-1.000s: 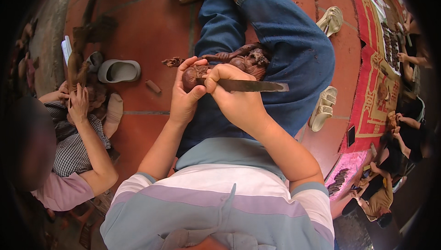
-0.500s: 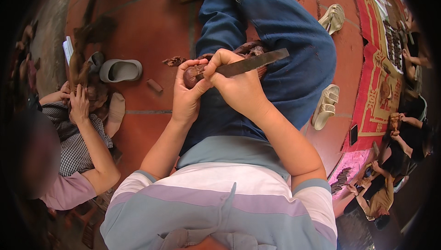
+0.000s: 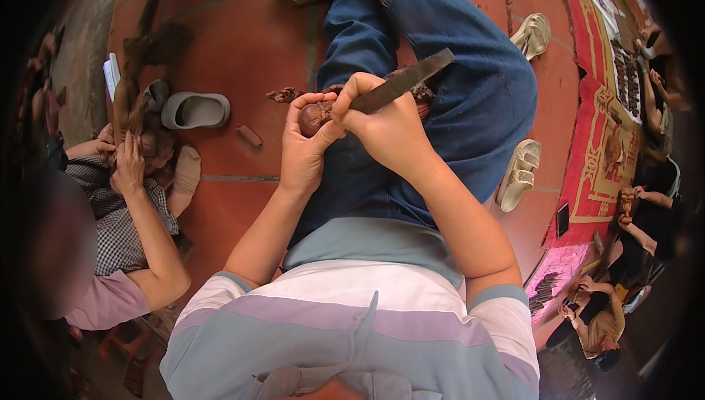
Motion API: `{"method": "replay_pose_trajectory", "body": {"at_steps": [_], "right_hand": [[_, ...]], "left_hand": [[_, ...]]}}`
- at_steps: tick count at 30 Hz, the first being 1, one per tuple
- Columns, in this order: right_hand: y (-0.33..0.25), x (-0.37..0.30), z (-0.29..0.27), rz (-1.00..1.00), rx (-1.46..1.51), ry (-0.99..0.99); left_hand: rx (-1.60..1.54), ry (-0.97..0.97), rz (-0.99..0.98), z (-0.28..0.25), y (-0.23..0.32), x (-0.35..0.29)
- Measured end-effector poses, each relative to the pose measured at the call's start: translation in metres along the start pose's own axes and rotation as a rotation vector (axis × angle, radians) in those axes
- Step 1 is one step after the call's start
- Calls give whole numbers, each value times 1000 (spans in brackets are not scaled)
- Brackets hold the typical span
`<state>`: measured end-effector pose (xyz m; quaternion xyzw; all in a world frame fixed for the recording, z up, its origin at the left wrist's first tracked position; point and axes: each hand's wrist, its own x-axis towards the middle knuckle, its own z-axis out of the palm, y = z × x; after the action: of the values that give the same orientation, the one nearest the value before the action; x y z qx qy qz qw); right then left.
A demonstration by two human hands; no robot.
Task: The person sits on the floor and carves a small wooden object using a chisel. They hold the wood in their left hand and use the chisel in their right hand to shape the piece, occasionally rotating it to access different sides.
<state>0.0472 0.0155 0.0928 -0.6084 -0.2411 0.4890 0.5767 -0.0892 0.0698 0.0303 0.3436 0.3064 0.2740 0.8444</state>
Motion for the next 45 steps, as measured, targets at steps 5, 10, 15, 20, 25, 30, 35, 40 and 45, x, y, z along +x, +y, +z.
{"method": "replay_pose_trajectory", "body": {"at_steps": [5, 10, 15, 20, 25, 30, 35, 40, 45], "right_hand": [[9, -19, 9, -186, -105, 16], [6, -8, 10, -68, 21, 24], [12, -9, 12, -266, -228, 103], [8, -7, 15, -117, -107, 27], [-9, 0, 3, 17, -42, -13], [4, -7, 13, -175, -78, -6], [-2, -4, 13, -39, 1, 6], [4, -5, 12, -97, 10, 51], [4, -4, 12, -100, -45, 37]], "left_hand": [[-50, -82, -2, -9, 3, -3], [-13, -56, -10, -10, -1, 0], [-31, -85, -3, -6, 2, 1], [-74, -52, -40, -9, 7, -3], [23, 50, 25, 1, 1, 0], [-57, -27, 9, -3, 5, 0], [83, -56, 16, -13, -2, 1], [14, -59, -3, -9, -1, 2], [-25, -25, 49, -8, -5, 1]]}}
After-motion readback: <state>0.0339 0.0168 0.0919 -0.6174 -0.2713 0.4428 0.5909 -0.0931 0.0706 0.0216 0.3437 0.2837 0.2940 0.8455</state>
